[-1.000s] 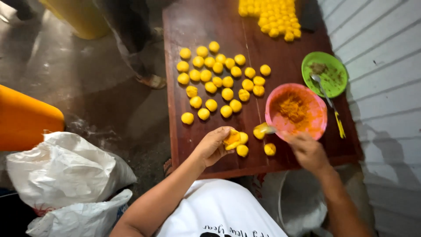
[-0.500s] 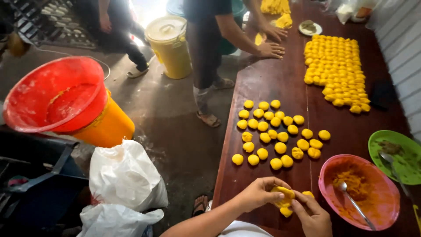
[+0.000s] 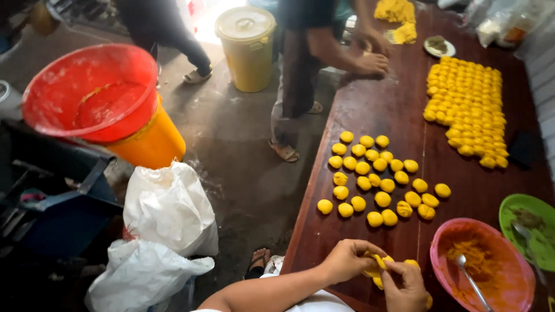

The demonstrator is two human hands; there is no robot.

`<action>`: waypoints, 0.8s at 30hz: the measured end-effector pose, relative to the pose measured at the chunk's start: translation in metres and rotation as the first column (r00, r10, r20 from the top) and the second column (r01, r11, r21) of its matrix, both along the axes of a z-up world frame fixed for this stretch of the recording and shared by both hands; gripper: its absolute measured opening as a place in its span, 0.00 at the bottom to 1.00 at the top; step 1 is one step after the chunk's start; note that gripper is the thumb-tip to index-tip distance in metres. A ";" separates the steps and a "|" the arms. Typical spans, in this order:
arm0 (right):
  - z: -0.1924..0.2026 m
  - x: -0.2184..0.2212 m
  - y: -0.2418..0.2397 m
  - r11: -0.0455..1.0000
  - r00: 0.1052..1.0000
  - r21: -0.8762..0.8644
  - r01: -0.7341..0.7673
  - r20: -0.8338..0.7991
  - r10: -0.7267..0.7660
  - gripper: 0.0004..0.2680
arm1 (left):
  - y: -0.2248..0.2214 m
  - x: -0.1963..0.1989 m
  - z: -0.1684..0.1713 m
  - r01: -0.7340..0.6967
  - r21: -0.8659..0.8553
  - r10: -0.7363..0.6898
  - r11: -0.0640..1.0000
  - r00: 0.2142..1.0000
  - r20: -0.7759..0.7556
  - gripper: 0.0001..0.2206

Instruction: Filling and shaping dough balls at a bakery workbench.

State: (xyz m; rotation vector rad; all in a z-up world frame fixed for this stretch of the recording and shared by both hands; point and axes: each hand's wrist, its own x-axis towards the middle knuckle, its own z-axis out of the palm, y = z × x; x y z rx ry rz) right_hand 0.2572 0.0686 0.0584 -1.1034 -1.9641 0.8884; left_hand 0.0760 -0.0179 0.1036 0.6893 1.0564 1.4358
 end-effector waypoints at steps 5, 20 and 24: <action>-0.056 0.018 0.047 0.910 0.940 0.241 -0.336 0.027 0.340 0.17 | 0.000 -0.009 -0.021 -0.076 -0.024 0.079 0.997 0.982 0.170 0.14; -0.167 0.048 0.122 0.720 0.724 -0.085 -0.689 -0.141 0.676 0.19 | -0.046 -0.045 0.033 0.097 0.320 0.148 0.943 0.737 -0.659 0.24; -0.071 -0.003 0.044 0.807 0.771 0.034 -0.589 -0.276 0.574 0.09 | -0.049 -0.042 0.027 0.040 0.311 0.145 0.950 0.825 -0.546 0.17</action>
